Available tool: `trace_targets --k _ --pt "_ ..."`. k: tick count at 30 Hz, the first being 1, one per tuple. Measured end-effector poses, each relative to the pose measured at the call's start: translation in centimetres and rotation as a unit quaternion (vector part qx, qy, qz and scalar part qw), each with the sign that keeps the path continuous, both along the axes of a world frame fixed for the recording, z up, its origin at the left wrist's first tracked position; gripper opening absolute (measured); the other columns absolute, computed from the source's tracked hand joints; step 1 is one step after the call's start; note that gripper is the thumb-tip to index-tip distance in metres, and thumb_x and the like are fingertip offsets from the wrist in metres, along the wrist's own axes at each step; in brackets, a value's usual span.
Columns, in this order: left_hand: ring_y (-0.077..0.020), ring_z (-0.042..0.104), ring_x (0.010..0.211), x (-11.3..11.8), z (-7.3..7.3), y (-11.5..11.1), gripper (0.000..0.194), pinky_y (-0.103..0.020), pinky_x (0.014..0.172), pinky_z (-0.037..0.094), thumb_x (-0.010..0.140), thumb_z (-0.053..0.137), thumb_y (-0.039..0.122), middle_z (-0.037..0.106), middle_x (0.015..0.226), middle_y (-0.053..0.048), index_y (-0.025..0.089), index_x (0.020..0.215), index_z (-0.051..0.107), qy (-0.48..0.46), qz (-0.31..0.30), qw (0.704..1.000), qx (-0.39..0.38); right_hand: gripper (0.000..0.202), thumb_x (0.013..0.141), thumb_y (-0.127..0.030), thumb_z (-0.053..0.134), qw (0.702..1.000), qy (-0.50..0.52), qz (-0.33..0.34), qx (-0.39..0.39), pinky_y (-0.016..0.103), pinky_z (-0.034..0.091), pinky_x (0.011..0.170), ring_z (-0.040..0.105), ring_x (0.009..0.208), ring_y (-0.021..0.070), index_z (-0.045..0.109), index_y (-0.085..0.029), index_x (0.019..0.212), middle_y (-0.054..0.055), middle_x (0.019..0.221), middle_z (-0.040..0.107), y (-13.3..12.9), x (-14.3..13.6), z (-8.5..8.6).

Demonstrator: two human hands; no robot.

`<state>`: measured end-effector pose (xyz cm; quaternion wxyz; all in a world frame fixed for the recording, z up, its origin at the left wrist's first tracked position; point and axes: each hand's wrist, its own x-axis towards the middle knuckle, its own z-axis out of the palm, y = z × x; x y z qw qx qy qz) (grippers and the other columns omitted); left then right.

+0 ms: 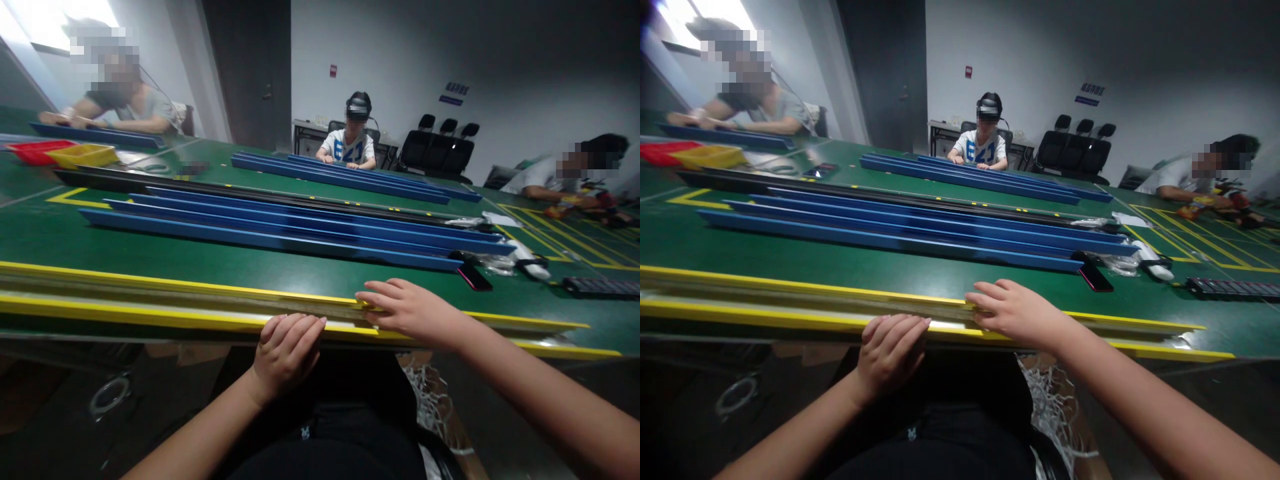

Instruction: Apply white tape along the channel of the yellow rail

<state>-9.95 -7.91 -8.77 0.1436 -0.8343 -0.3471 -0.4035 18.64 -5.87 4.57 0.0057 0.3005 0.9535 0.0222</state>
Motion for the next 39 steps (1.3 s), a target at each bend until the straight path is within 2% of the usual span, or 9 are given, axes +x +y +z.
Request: trace_targets --k 4,9,12,16,23,30,39 --pt "-0.0212 0.061 0.109 0.0 -0.2 0.0 0.051 -0.039 0.102 0.031 0.082 0.06 0.024 0.07 0.113 -0.003 0.027 0.133 0.052 -0.002 0.007 1.0 -0.001 0.032 0.093 -0.017 0.047 0.997 -0.024 0.039 -0.056 0.046 0.032 0.108 0.031 0.139 0.0188 0.065 -0.033 0.114 -0.003 0.147 0.043 1.1 0.1 -0.3" --pt "-0.0212 0.06 0.109 -0.1 -0.2 0.0 0.052 -0.039 0.103 0.03 0.082 0.06 0.024 0.07 0.114 -0.003 0.026 0.133 0.052 0.001 0.003 1.0 -0.006 0.031 0.096 -0.021 0.042 0.993 -0.022 0.085 -0.083 0.049 0.029 0.111 0.033 0.138 0.0171 0.065 -0.033 0.112 -0.004 0.144 0.047 2.2 0.4 -1.8" --pt "-0.021 0.06 0.109 0.0 -0.1 0.0 0.051 -0.039 0.102 0.03 0.082 0.061 0.024 0.071 0.113 -0.003 0.027 0.132 0.053 -0.004 0.004 1.0 -0.008 0.03 0.096 -0.02 0.043 0.992 -0.008 0.111 -0.061 0.049 0.032 0.109 0.035 0.137 0.0178 0.066 -0.032 0.111 -0.002 0.142 0.049 2.5 0.5 -2.2" --pt "-0.0209 0.06 0.109 0.0 -0.2 0.0 0.05 -0.039 0.102 0.03 0.082 0.061 0.024 0.071 0.113 -0.003 0.026 0.131 0.054 -0.005 0.005 1.0 -0.008 0.032 0.094 -0.018 0.045 0.99 -0.018 0.135 -0.032 0.045 0.037 0.106 0.039 0.135 0.0185 0.065 -0.03 0.116 0.0 0.14 0.052 2.6 0.6 -1.6" --pt "-0.0202 0.061 0.107 0.0 -0.5 0.3 0.049 -0.038 0.103 0.03 0.08 0.063 0.026 0.071 0.112 -0.003 0.025 0.129 0.057 -0.012 0.001 1.0 0.017 0.026 0.093 -0.019 0.047 0.96 -0.091 0.247 0.093 0.045 0.039 0.103 0.034 0.137 0.0237 0.066 -0.021 0.111 0.005 0.145 0.045 3.5 0.5 -1.1" --pt "-0.0205 0.061 0.106 0.2 -0.4 0.3 0.05 -0.04 0.101 0.03 0.078 0.065 0.024 0.071 0.112 -0.002 0.024 0.127 0.058 -0.021 -0.003 1.0 0.019 0.022 0.094 -0.02 0.048 0.948 -0.111 0.268 0.133 0.045 0.042 0.098 0.037 0.134 0.0259 0.068 -0.017 0.103 0.008 0.133 0.056 3.5 -0.4 -1.7" --pt "-0.0214 0.061 0.107 0.1 -0.3 0.2 0.05 -0.041 0.1 0.031 0.079 0.065 0.026 0.07 0.114 -0.003 0.023 0.129 0.057 -0.016 -0.008 1.0 0.01 0.024 0.094 -0.02 0.046 0.946 -0.124 0.261 0.146 0.044 0.044 0.094 0.041 0.131 0.0269 0.067 -0.015 0.106 0.009 0.13 0.058 3.1 0.2 -1.8"
